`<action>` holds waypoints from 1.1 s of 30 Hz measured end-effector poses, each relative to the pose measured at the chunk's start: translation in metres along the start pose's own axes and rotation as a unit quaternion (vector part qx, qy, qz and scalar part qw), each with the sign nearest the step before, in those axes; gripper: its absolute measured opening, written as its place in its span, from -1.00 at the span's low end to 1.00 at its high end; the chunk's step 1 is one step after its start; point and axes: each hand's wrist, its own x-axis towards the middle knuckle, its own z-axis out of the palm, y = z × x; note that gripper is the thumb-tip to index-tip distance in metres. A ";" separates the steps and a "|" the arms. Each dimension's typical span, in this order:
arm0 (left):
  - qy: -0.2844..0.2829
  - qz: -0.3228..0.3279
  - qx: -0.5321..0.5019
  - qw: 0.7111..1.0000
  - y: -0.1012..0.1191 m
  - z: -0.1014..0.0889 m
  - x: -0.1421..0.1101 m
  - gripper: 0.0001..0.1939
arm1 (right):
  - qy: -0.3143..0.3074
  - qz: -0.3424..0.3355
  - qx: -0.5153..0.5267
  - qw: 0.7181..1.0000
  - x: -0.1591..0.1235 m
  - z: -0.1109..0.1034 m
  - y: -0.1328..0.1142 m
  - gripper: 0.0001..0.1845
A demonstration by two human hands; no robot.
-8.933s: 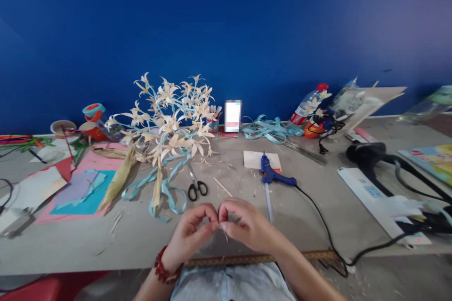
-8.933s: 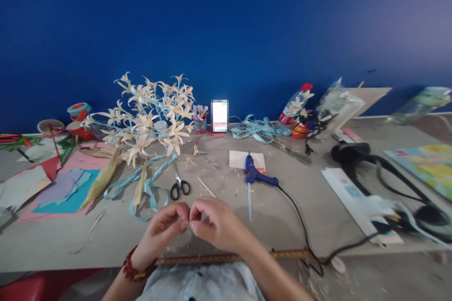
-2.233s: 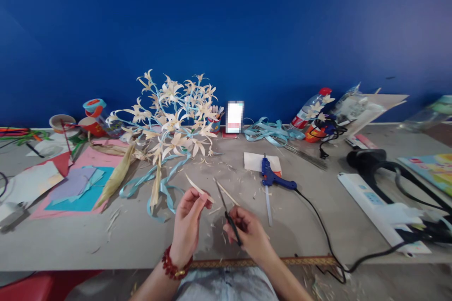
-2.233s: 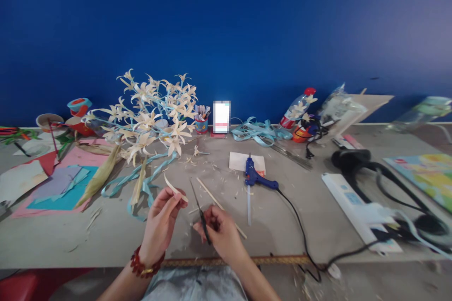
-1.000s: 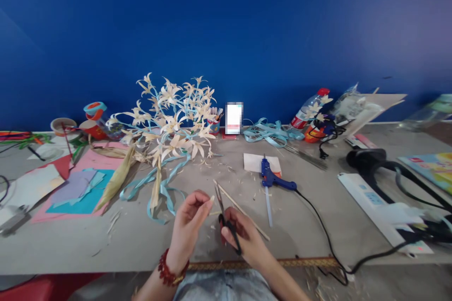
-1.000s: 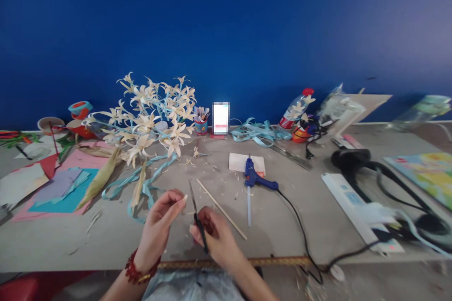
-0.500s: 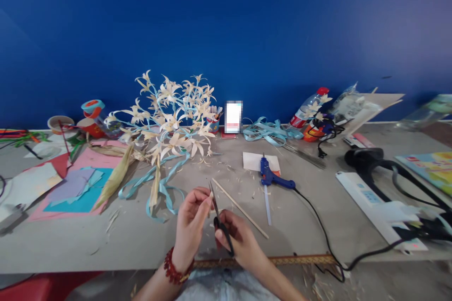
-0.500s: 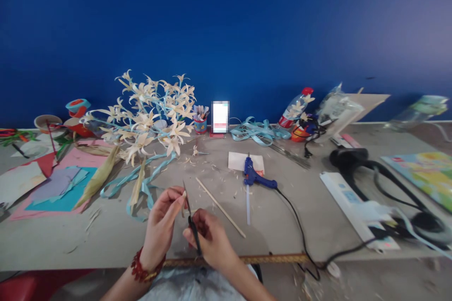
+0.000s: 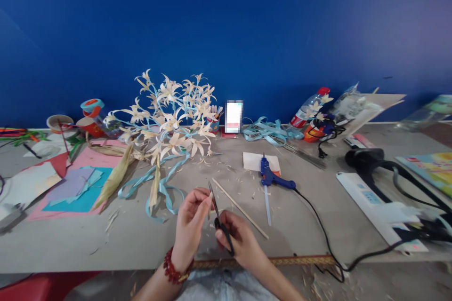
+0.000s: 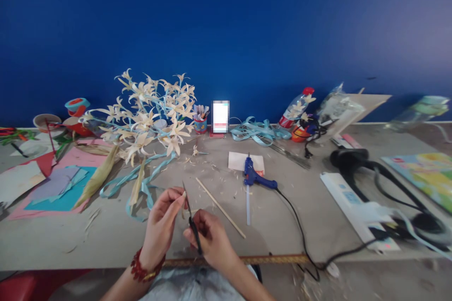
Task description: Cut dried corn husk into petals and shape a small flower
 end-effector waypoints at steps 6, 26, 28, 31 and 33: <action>-0.017 -0.013 -0.005 1.000 0.001 -0.003 0.001 -0.81 | -0.023 0.027 0.042 0.998 -0.001 -0.001 -0.002 -0.39; -0.179 -0.096 -0.011 0.979 0.022 -0.022 0.016 -0.82 | -0.078 0.083 0.013 0.993 -0.008 -0.026 -0.010 -0.47; -0.192 -0.101 -0.001 0.976 0.024 -0.024 0.017 -0.80 | -0.079 0.086 0.010 0.993 -0.007 -0.028 -0.009 -0.45; -0.215 -0.105 0.011 0.971 0.026 -0.026 0.020 -0.80 | -0.078 0.084 -0.003 0.993 -0.008 -0.031 -0.005 -0.46; -0.228 -0.110 0.016 0.967 0.028 -0.026 0.021 -0.81 | -0.075 0.084 -0.012 0.994 -0.008 -0.033 -0.001 -0.47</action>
